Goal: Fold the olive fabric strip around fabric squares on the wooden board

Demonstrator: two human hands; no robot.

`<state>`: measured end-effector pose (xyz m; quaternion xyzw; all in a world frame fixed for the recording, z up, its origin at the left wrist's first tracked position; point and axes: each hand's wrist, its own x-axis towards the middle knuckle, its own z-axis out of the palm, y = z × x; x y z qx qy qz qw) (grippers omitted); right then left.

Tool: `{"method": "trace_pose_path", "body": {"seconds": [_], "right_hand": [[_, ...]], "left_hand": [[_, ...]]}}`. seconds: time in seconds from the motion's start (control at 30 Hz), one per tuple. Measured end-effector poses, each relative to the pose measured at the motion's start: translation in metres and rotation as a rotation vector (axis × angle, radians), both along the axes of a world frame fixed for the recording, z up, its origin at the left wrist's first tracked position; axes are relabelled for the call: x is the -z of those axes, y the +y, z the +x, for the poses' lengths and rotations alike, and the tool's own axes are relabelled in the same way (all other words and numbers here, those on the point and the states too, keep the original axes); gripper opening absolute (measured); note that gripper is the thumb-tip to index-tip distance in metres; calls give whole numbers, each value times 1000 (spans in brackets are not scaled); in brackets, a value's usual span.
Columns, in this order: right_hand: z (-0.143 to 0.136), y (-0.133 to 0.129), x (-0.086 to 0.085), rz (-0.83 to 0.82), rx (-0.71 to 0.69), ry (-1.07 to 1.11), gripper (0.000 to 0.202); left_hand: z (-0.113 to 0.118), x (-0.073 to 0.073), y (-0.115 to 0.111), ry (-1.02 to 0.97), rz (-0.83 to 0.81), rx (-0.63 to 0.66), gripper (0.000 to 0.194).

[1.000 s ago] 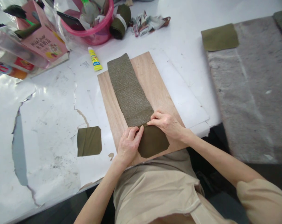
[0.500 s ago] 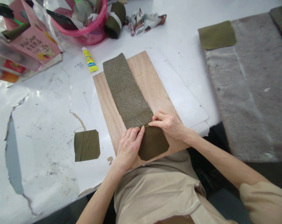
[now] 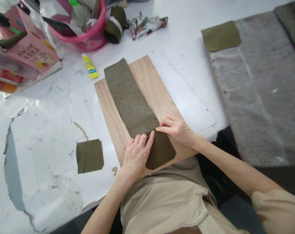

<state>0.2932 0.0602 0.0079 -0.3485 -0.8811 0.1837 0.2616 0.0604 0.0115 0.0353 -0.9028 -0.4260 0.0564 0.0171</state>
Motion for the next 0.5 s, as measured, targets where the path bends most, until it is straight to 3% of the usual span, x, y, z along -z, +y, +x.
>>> {"method": "trace_pose_path", "body": {"seconds": [0.33, 0.5], "right_hand": [[1, -2, -5, 55, 10, -68, 30], [8, -5, -1, -32, 101, 11, 26]], "left_hand": [[10, -10, 9, 46, -52, 4, 61], [15, -12, 9, 52, -30, -20, 61]]}}
